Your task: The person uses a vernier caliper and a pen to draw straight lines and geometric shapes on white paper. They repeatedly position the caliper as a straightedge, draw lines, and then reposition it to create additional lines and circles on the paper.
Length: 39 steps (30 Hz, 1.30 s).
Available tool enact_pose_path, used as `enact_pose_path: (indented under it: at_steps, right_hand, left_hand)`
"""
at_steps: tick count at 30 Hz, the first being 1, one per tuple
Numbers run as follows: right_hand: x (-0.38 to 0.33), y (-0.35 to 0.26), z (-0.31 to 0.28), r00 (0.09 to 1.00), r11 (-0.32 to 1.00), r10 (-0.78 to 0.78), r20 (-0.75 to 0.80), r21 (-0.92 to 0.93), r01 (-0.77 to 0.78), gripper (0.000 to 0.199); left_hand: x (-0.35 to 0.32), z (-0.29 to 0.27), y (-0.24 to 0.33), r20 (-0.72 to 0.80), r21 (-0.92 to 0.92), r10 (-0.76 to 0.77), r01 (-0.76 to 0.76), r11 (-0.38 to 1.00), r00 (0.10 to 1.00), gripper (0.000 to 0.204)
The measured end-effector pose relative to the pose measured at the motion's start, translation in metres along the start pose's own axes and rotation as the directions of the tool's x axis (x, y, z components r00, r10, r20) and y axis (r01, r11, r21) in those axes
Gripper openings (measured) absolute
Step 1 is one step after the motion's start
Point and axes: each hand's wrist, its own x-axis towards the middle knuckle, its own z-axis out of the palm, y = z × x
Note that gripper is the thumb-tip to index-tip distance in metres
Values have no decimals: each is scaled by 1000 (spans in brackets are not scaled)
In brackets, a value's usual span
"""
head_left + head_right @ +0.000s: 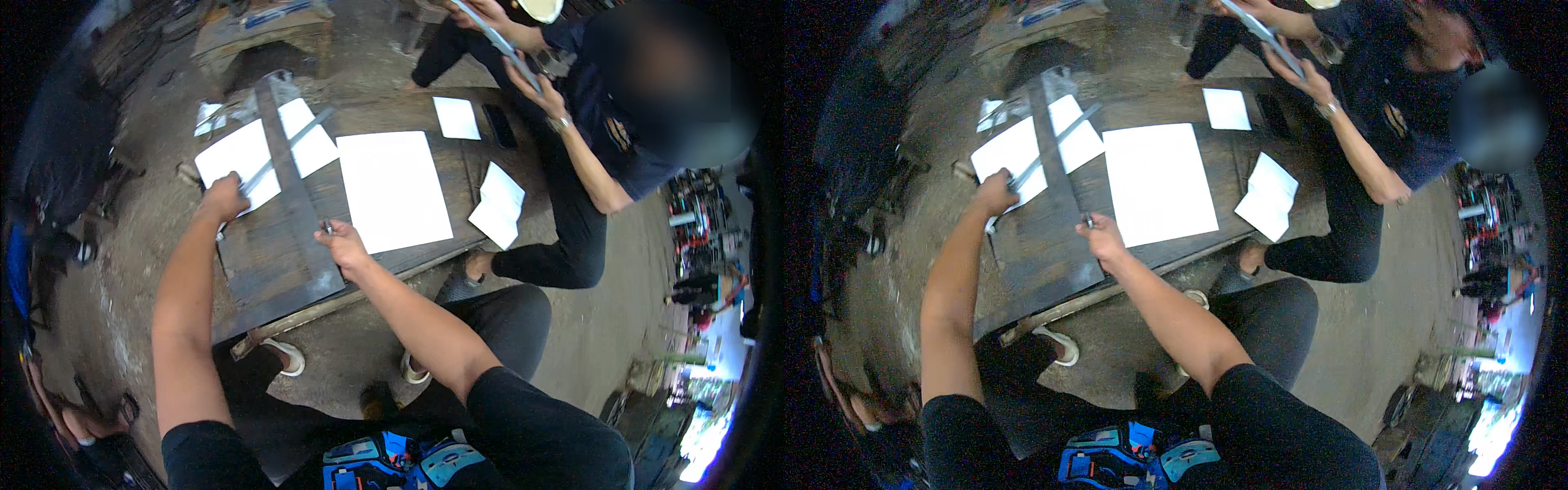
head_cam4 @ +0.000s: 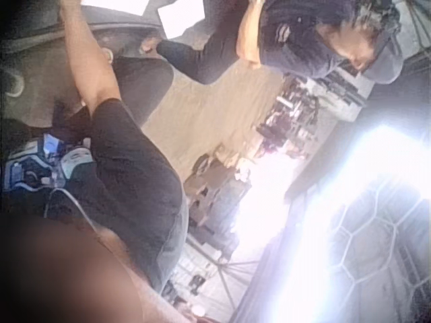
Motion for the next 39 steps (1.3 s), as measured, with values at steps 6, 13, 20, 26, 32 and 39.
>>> enact_pose_path:
  at_steps: [6,13,20,26,32,39]
  right_hand:
    - [-10,-6,13,994,998,-11,-108,67,19,17]
    - [-7,-13,4,999,998,-14,-40,62,17,17]
    - [0,-7,-9,999,1000,-11,-38,-5,11,25]
    - [-2,-12,-13,977,798,-200,-70,-591,121,32]
    - [-46,-58,-8,917,507,-399,5,-832,225,38]
    - [-110,-124,-21,981,965,-114,155,-218,147,45]
  left_hand:
    - [-26,-8,3,0,163,-142,140,977,990,62]
    - [-62,-18,-3,-103,156,-203,217,964,974,58]
    - [-113,1,-56,-345,88,-159,201,976,925,48]
    - [-202,-22,-114,-414,101,-172,232,967,894,42]
    - [-259,-50,-112,-489,-63,-156,143,988,859,32]
    - [-236,-19,99,27,-961,6,25,275,1000,39]
